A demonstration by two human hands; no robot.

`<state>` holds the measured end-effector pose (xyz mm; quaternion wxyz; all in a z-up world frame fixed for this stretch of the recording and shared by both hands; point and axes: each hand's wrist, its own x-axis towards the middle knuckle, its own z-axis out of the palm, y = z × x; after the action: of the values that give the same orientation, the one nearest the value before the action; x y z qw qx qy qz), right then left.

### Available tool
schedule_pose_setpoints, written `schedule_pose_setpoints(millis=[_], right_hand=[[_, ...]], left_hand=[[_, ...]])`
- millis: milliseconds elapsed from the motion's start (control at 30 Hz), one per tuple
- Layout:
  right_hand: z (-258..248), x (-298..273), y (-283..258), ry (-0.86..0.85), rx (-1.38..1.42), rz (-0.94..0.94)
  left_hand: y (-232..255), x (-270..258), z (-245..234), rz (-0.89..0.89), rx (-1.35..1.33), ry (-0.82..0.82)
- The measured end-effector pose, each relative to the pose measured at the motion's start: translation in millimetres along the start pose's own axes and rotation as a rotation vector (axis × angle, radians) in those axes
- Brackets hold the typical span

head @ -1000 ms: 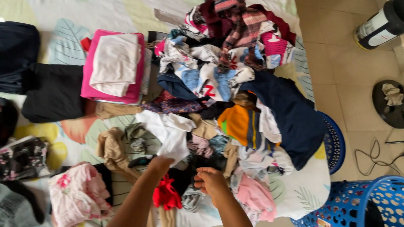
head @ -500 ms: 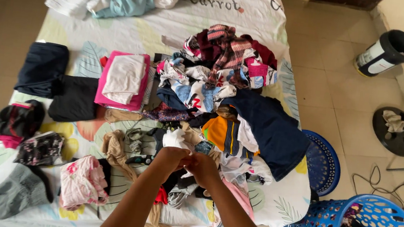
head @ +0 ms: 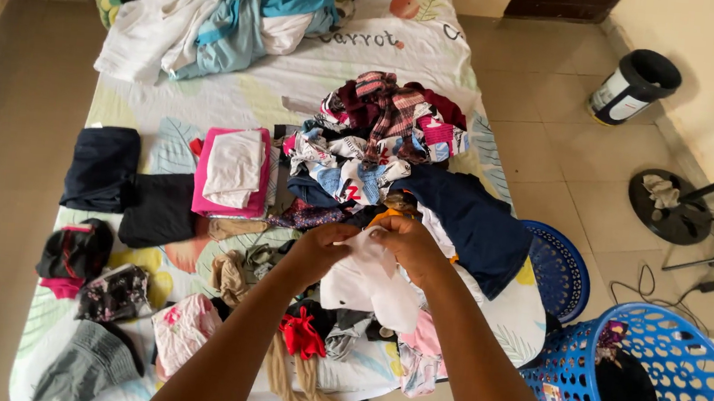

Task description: The person folds various small clothing items on a bed, including socks, underwear, and shirts. They pick up each item, fold it neatly, and place it into organized stacks on the bed.

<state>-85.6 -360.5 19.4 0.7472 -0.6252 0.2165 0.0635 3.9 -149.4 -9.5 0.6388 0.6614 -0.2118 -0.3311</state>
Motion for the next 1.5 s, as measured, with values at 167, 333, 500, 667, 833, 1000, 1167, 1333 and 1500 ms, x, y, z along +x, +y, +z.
schedule_pose_setpoints(millis=[167, 333, 500, 667, 833, 1000, 1167, 1333, 1500], right_hand=[[29, -16, -30, -0.082, -0.013, -0.059], [16, -24, -61, 0.128, 0.266, -0.081], [-14, -20, -43, 0.433, -0.353, -0.127], [-39, -4, -18, 0.511, -0.465, -0.171], [-63, -6, -11, 0.272, -0.127, -0.080], [-65, -6, -10, 0.484, -0.605, -0.057], [-71, -25, -13, 0.187, -0.225, 0.203], [-62, -20, -7, 0.496, -0.106, 0.221], [5, 3, -14, 0.380, 0.148, 0.160]], left_hand=[[32, -8, -3, -0.001, 0.500, -0.037], [33, -15, -40, 0.023, 0.487, 0.093], [25, -26, -96, -0.078, 0.567, 0.151], [30, -36, -145, -0.157, 0.743, 0.072], [32, -42, -177, -0.246, 0.550, 0.190], [22, -39, -190, -0.331, 0.343, 0.296], [18, -42, -190, -0.358, -0.099, 0.294], [38, -38, -179, -0.466, -0.327, 0.351], [58, -14, -104, -0.393, -0.111, 0.385]])
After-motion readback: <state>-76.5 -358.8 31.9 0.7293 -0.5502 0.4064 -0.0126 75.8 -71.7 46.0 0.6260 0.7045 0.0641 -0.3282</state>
